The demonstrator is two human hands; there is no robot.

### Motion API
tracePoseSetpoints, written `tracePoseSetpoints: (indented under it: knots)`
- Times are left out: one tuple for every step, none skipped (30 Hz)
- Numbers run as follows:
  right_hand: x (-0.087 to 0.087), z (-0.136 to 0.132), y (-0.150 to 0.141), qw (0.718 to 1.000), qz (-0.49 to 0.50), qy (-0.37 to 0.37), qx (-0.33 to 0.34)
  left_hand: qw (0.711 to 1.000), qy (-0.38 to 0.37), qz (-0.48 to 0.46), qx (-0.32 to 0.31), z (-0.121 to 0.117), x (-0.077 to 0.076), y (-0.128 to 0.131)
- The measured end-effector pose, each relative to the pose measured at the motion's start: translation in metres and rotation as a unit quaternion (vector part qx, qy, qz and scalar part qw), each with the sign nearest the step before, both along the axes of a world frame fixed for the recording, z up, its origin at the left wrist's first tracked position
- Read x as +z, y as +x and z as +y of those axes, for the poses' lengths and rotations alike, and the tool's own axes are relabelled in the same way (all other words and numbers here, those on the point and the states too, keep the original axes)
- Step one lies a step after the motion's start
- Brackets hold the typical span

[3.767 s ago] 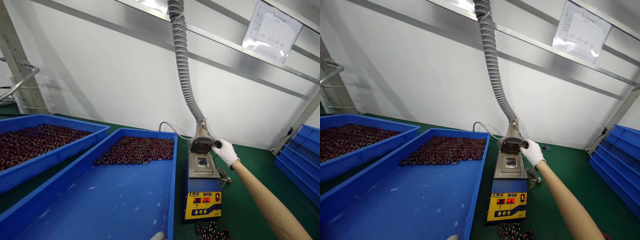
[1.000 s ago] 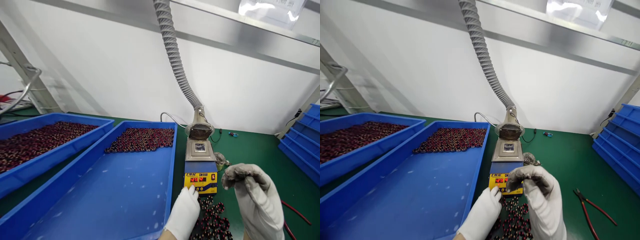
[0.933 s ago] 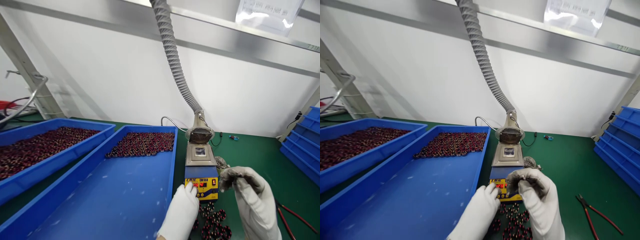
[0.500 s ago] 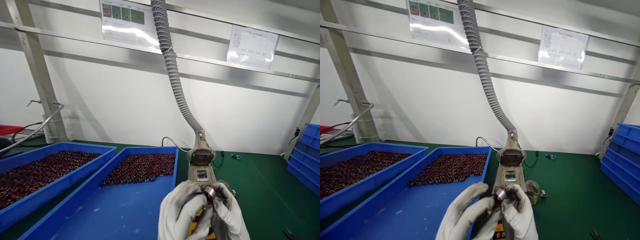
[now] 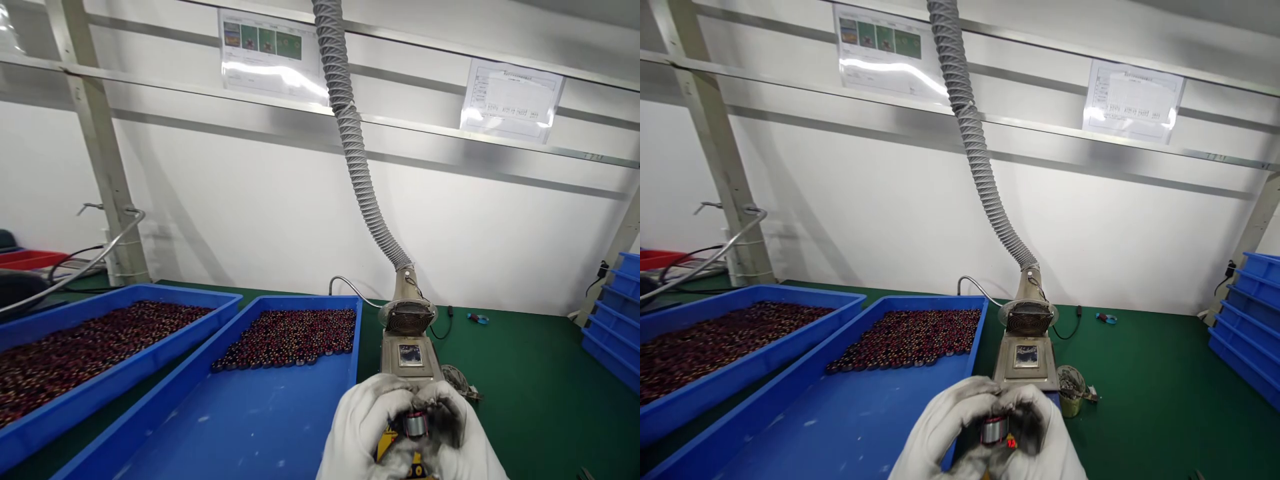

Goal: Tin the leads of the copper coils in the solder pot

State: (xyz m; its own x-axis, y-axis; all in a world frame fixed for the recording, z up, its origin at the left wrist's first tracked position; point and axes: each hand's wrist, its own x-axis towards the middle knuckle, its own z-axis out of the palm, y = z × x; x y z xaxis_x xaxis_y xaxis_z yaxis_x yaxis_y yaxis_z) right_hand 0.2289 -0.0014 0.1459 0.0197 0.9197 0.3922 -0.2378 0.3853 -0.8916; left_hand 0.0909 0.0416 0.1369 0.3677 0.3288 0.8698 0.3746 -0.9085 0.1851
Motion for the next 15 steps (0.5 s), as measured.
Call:
tracePoseSetpoints:
  knots:
    - [0.0, -0.001, 0.001, 1.0, -0.002, 0.003, -0.001, 1.0, 0.007, 0.0, -0.004, 0.0, 0.0, 0.0]
    - [-0.001, -0.001, 0.002, 1.0, -0.005, 0.008, -0.006, 1.0, 0.018, -0.002, -0.008, 0.0, 0.0, -0.001]
    - [-0.002, -0.001, 0.004, 1.0, -0.013, 0.019, -0.015, 0.999, 0.03, -0.003, -0.011, 0.0, 0.001, -0.001]
    - [-0.003, -0.001, 0.005, 0.999, -0.029, 0.035, -0.024, 0.999, 0.043, -0.001, -0.011, 0.0, 0.002, -0.001]
    - [-0.003, 0.0, 0.007, 0.997, -0.052, 0.054, -0.033, 0.998, 0.06, 0.003, -0.009, 0.0, 0.004, -0.001]
    - [-0.004, 0.001, 0.008, 0.994, -0.071, 0.071, -0.045, 0.997, 0.08, 0.008, -0.004, 0.0, 0.006, 0.0]
    - [-0.006, 0.003, 0.009, 0.992, -0.077, 0.081, -0.054, 0.995, 0.104, 0.013, 0.005, -0.001, 0.009, 0.0]
    - [-0.007, 0.006, 0.009, 0.993, -0.06, 0.086, -0.059, 0.992, 0.127, 0.017, 0.015, -0.002, 0.012, 0.0]
    - [-0.008, 0.008, 0.01, 0.995, -0.022, 0.084, -0.058, 0.989, 0.146, 0.022, 0.025, -0.003, 0.015, 0.001]
    - [-0.01, 0.011, 0.011, 0.995, 0.028, 0.076, -0.056, 0.986, 0.16, 0.024, 0.032, -0.003, 0.017, 0.001]
    - [-0.012, 0.014, 0.013, 0.993, 0.077, 0.065, -0.057, 0.985, 0.169, 0.023, 0.038, -0.004, 0.018, 0.001]
    - [-0.014, 0.016, 0.014, 0.99, 0.114, 0.053, -0.059, 0.984, 0.172, 0.022, 0.045, -0.005, 0.019, 0.001]
    - [-0.015, 0.018, 0.015, 0.988, 0.131, 0.041, -0.065, 0.984, 0.169, 0.024, 0.054, -0.005, 0.019, 0.001]
    - [-0.016, 0.019, 0.016, 0.988, 0.134, 0.03, -0.076, 0.984, 0.163, 0.026, 0.063, -0.005, 0.019, 0.0]
    - [-0.016, 0.019, 0.016, 0.988, 0.127, 0.02, -0.084, 0.984, 0.159, 0.027, 0.075, -0.005, 0.018, -0.001]
